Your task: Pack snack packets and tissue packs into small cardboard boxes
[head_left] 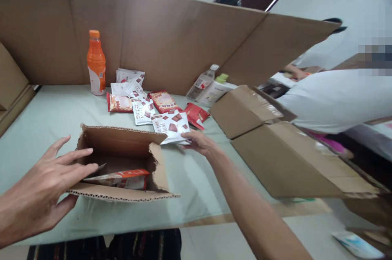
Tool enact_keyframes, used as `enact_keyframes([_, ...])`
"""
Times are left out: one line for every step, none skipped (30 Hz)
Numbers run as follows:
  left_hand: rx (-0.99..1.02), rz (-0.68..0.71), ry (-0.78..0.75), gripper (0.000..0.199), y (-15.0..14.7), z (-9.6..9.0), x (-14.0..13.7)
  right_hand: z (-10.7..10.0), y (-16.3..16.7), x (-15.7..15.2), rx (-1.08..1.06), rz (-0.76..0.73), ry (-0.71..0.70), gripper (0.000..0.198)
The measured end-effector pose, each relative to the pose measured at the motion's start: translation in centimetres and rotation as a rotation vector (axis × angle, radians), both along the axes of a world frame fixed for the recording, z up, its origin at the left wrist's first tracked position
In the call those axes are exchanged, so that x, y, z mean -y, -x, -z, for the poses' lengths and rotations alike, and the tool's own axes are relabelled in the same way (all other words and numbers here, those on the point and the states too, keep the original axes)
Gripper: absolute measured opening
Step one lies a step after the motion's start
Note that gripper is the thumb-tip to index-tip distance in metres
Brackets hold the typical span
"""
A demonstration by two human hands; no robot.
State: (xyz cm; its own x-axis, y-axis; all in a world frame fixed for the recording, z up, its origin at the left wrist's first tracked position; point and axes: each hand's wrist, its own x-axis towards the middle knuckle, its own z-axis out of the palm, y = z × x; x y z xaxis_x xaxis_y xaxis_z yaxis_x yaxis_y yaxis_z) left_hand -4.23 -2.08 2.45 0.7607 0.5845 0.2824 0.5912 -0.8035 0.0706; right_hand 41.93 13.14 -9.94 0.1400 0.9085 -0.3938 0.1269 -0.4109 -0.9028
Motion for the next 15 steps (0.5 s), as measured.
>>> enact_keyframes([0.008, -0.001, 0.009, 0.057, -0.1, -0.1, 0.0, 0.3, -0.2, 0.6, 0.012, 0.006, 0.023, 0.02])
enact_keyframes([0.016, -0.005, 0.025, 0.053, -0.3, -0.3, 0.1, 0.6, -0.1, 0.9, 0.029, 0.009, 0.04, 0.02])
enact_keyframes([0.013, -0.006, 0.053, 0.05, -0.6, -0.5, 0.2, 0.9, 0.0, 1.0, 0.048, 0.012, 0.043, 0.021])
enact_keyframes([0.004, -0.007, 0.088, 0.048, -0.8, -0.7, 0.2, 1.1, 0.3, 0.9, 0.066, 0.017, 0.029, 0.023])
enact_keyframes([-0.002, -0.013, 0.123, 0.047, -1.0, -0.9, 0.3, 1.1, 0.6, 0.8, 0.089, 0.029, -0.002, 0.023])
enact_keyframes([-0.01, -0.026, 0.161, 0.046, -1.2, -1.1, 0.4, 0.9, 0.9, 0.8, 0.116, 0.047, -0.049, 0.024])
enact_keyframes([-0.019, -0.035, 0.201, 0.046, -1.4, -1.3, 0.5, 0.4, 1.1, 0.9, 0.144, 0.068, -0.103, 0.024])
enact_keyframes([-0.026, -0.047, 0.236, 0.046, -1.6, -1.5, 0.6, -0.3, 1.3, 1.2, 0.17, 0.088, -0.156, 0.024])
enact_keyframes([-0.031, -0.059, 0.265, 0.045, -1.7, -1.6, 0.6, -1.3, 1.4, 1.8, 0.202, 0.11, -0.226, 0.023])
enact_keyframes([-0.035, -0.071, 0.287, 0.043, -1.8, -1.6, 0.7, -2.5, 1.6, 2.7, 0.24, 0.132, -0.323, 0.021])
enact_keyframes([-0.039, -0.079, 0.297, 0.041, -1.8, -1.7, 0.8, -3.8, 1.8, 3.9, 0.282, 0.152, -0.448, 0.018])
enact_keyframes([-0.041, -0.084, 0.295, 0.04, -1.9, -1.7, 0.8, -5.3, 2.2, 5.2, 0.32, 0.181, -0.601, 0.015])
enact_keyframes([-0.043, -0.087, 0.281, 0.04, -1.9, -1.6, 0.8, -6.8, 2.8, 6.6, 0.35, 0.208, -0.766, 0.013])
enact_keyframes([-0.047, -0.086, 0.265, 0.04, -1.9, -1.6, 0.7, -8.2, 3.7, 8.0, 0.366, 0.235, -0.919, 0.012])
enact_keyframes([-0.052, -0.081, 0.25, 0.04, -2.0, -1.5, 0.7, -9.5, 4.7, 9.3, 0.37, 0.264, -1.043, 0.013])
